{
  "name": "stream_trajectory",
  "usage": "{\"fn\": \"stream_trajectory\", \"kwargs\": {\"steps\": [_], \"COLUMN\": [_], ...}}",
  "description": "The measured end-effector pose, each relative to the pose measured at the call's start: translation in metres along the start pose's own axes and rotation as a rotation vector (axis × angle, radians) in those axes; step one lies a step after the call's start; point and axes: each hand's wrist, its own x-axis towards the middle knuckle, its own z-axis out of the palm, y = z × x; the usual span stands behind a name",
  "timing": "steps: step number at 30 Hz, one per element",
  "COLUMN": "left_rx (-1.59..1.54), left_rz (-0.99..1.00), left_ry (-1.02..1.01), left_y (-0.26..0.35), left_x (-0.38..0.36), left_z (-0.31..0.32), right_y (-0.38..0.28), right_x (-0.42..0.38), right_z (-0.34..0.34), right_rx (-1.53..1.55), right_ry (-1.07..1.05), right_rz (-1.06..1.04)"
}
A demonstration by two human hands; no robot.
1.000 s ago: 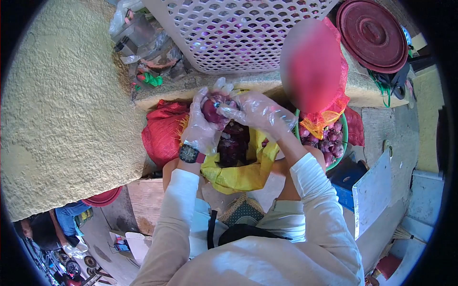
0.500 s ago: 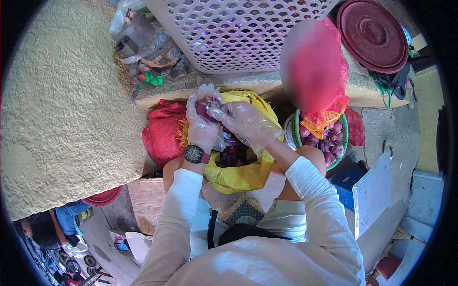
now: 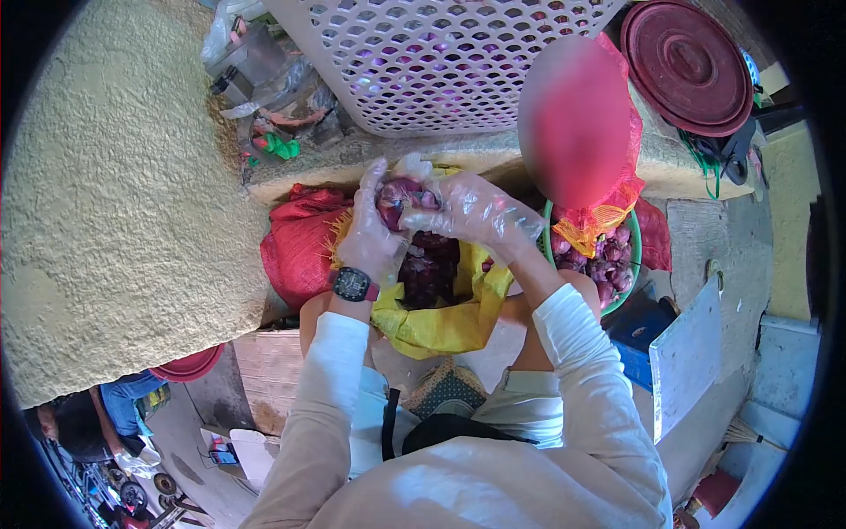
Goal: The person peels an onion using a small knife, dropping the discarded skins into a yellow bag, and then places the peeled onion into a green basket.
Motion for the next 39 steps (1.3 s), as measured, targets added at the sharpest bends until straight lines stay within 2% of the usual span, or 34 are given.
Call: {"fn": "stream_trajectory", "kwargs": {"steps": [2, 4, 5, 8, 10, 13, 17, 19, 20, 22, 23, 27, 29, 33, 35, 39], "left_rx": [0.111, -0.261, -0.259, -0.302, -0.237, -0.256, -0.216, -0.231, -0.231, -0.477, -0.441, -0.403, -0.46, -0.398, -0.366, -0.382], "left_rz": [0.048, -0.095, -0.097, -0.028, 0.047, 0.061, 0.075, 0.197, 0.199, 0.084, 0.077, 0.06, 0.011, 0.008, -0.045, -0.015], "left_ry": [0.042, 0.095, 0.094, 0.104, -0.013, 0.002, 0.088, 0.106, 0.107, 0.071, 0.112, 0.11, -0.005, -0.022, -0.075, -0.025], "left_y": [-0.005, 0.015, 0.016, 0.015, 0.014, 0.013, 0.019, 0.023, 0.025, 0.035, 0.039, 0.041, 0.042, 0.04, 0.042, 0.041], "left_x": [0.003, -0.021, -0.025, -0.026, -0.019, -0.019, -0.018, -0.007, -0.007, -0.016, -0.015, -0.01, -0.013, -0.012, -0.012, -0.014], "left_z": [-0.011, 0.029, 0.034, 0.032, 0.02, 0.023, 0.021, 0.012, 0.005, 0.007, 0.008, 0.003, 0.002, 0.004, 0.001, 0.009], "right_y": [-0.005, -0.02, -0.014, -0.002, -0.018, -0.02, -0.016, -0.018, -0.012, 0.001, 0.008, 0.019, 0.02, 0.003, 0.007, 0.019], "right_x": [-0.002, -0.002, -0.002, -0.002, -0.006, -0.004, -0.007, -0.005, -0.003, -0.003, -0.005, -0.012, -0.009, -0.005, -0.006, -0.005], "right_z": [0.004, 0.002, 0.009, 0.029, 0.026, 0.025, 0.017, 0.001, -0.004, -0.01, -0.009, -0.005, -0.002, -0.013, -0.011, -0.002], "right_rx": [0.033, -0.032, -0.032, 0.028, 0.14, 0.119, 0.15, 0.046, 0.047, -0.293, -0.377, -0.463, -0.586, -0.541, -0.494, -0.449], "right_ry": [0.01, -0.064, -0.062, -0.017, -0.021, -0.058, -0.027, -0.096, -0.096, -0.228, -0.251, -0.332, -0.361, -0.437, -0.368, -0.277], "right_rz": [-0.026, 0.14, 0.141, 0.156, 0.297, 0.356, 0.216, 0.141, 0.14, 0.101, 0.177, 0.23, 0.13, 0.179, 0.175, 0.185]}}
